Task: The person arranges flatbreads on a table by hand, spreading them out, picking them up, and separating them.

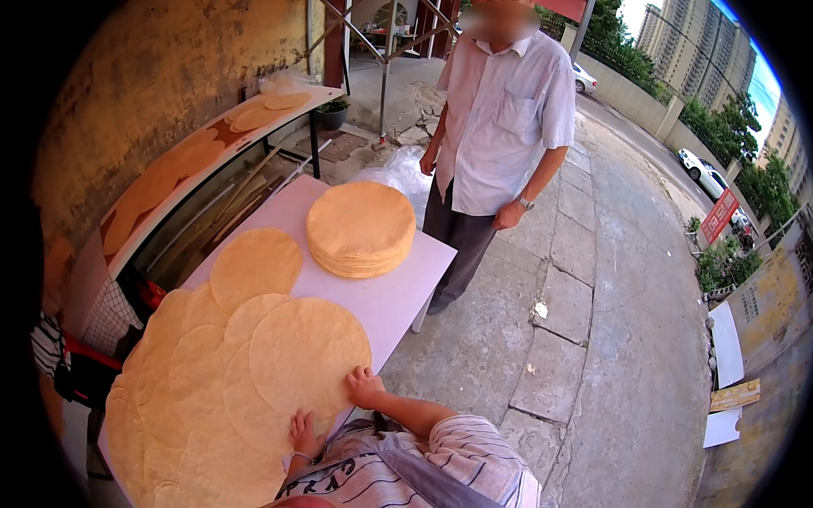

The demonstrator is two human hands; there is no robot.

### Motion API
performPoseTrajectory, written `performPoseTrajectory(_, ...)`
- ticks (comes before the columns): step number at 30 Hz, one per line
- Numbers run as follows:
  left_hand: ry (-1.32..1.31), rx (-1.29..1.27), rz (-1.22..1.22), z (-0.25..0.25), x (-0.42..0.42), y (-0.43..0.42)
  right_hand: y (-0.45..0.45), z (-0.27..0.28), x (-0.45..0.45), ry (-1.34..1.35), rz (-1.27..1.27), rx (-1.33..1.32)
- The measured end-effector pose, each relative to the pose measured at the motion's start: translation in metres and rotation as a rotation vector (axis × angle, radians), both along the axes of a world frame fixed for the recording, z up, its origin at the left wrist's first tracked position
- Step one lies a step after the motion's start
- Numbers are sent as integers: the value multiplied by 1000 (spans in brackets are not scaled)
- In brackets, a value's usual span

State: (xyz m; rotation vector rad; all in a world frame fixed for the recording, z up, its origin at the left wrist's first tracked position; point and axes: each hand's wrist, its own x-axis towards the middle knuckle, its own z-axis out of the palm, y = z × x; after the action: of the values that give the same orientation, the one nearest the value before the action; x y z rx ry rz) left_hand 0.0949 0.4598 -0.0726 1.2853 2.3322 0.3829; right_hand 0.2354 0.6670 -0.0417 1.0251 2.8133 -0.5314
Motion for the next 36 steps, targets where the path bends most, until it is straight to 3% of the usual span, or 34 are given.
performPoseTrajectory(36,24,-11,-27,-9,-3,-2,-1,-4,0,13,-28,2)
